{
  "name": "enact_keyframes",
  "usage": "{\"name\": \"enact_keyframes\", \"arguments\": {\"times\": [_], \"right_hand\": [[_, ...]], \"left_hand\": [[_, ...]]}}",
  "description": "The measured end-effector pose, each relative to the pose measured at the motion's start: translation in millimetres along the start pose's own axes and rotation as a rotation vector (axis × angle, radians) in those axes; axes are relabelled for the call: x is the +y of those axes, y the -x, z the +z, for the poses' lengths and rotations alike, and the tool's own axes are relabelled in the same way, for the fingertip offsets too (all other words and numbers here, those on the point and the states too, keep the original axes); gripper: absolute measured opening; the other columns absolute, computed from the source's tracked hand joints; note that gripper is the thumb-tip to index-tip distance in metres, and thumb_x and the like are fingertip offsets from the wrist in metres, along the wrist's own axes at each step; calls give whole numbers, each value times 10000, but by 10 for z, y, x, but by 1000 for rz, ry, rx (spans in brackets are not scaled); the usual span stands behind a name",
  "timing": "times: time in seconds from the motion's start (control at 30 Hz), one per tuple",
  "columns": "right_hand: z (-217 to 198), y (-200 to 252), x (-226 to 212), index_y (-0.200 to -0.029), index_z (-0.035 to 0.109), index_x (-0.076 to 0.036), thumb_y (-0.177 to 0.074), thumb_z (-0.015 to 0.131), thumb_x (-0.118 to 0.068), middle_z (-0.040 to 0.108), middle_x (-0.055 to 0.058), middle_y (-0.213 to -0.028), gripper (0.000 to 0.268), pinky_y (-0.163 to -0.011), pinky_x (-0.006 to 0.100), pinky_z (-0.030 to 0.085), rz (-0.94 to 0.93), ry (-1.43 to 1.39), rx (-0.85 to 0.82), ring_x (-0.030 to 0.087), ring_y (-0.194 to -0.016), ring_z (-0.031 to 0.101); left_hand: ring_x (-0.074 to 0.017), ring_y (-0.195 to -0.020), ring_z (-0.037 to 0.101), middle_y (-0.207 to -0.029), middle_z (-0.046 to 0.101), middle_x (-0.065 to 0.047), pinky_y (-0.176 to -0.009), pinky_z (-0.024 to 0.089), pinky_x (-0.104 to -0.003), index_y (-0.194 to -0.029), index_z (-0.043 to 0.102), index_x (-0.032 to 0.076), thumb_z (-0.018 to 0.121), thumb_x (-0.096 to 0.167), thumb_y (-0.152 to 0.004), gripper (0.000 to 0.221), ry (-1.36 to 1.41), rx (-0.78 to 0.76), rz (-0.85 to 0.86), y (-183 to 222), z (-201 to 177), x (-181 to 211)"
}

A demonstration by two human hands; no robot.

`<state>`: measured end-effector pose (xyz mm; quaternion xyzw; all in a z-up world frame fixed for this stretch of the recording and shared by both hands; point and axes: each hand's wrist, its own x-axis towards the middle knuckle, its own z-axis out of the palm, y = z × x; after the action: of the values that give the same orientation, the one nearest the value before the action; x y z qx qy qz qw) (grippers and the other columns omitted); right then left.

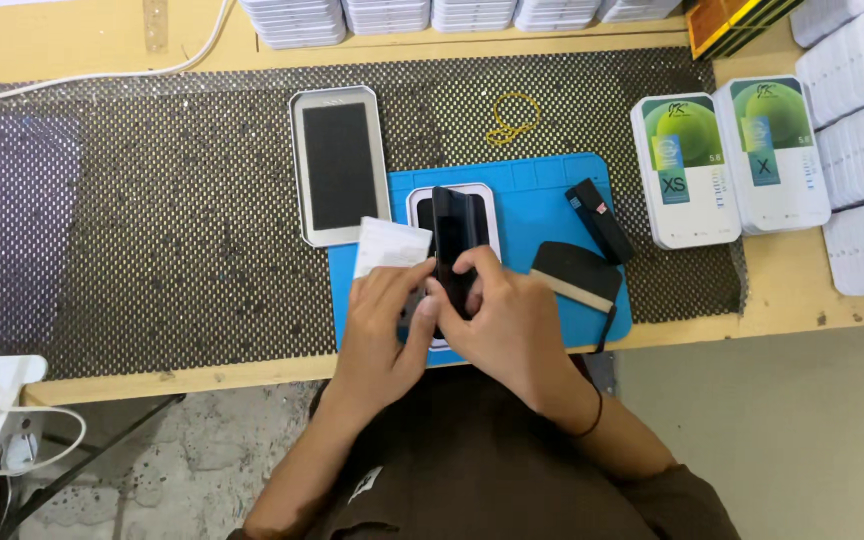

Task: The person picks up phone accessory boxes, cleans a phone screen with a cloth and a squeegee, places the phone and documents into the boxes, and stacks them on a workbench.

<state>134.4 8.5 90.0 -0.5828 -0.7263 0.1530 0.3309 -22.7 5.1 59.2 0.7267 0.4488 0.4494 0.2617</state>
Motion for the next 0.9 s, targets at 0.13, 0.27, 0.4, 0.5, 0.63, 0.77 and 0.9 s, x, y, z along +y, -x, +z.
{"name": "enact_keyframes", "arguments": {"times": [0.13,0.27,0.4,0.5,0.63,0.77,0.9], "right_hand": [[-113,-29,100,-969,698,-54,-863,791,-301,669,106,-596,284,-416,335,504,-38,-36,-43,264,-466,666],[-233,63,346,-1064,741,-18,-859,784,-208,686,144,-805,283,-509,377,528,-123,17,-24,284,-581,663],[-256,170,598,-1184,750,-32,-845,803,-179,690,171,-1029,373,-782,423,569,-179,54,-3,344,-846,705],[-200,291,696,-1216,746,-55,-827,811,-213,706,154,-1122,425,-841,443,555,-192,12,-35,353,-924,693],[-158,285,751,-1213,744,-37,-813,818,-185,711,166,-1130,432,-841,464,541,-210,-9,-19,376,-939,690],[-149,262,733,-1188,743,-23,-841,797,-163,718,165,-1080,378,-795,454,547,-183,-65,20,358,-872,688],[-145,265,754,-1177,744,-29,-873,763,-177,728,167,-1048,338,-726,454,550,-176,-119,51,329,-781,677]], "left_hand": [[-269,-793,645,-859,707,-95,-764,445,-390,-1175,727,-4,587,167,-985,291,-2,65,-57,-28,31,-8],[-266,-729,624,-795,694,-67,-688,440,-388,-1119,752,14,734,145,-903,253,-46,108,-50,6,67,-132],[-258,-700,609,-762,683,-79,-675,409,-371,-1077,754,-12,737,82,-888,212,-61,149,-106,35,116,-108],[-284,-665,614,-730,692,-115,-655,390,-379,-1063,750,-50,718,17,-876,201,-18,171,-176,19,133,2],[-320,-641,634,-721,716,-147,-654,382,-384,-1054,751,-57,714,7,-871,197,48,164,-268,-47,125,138],[-228,-587,583,-778,734,-185,-624,393,-337,-1109,733,-73,693,-18,-890,229,184,212,-339,-26,220,92],[-170,-580,549,-808,740,-197,-560,411,-301,-1139,720,-70,682,-31,-902,243,298,259,-394,22,328,15]]}}
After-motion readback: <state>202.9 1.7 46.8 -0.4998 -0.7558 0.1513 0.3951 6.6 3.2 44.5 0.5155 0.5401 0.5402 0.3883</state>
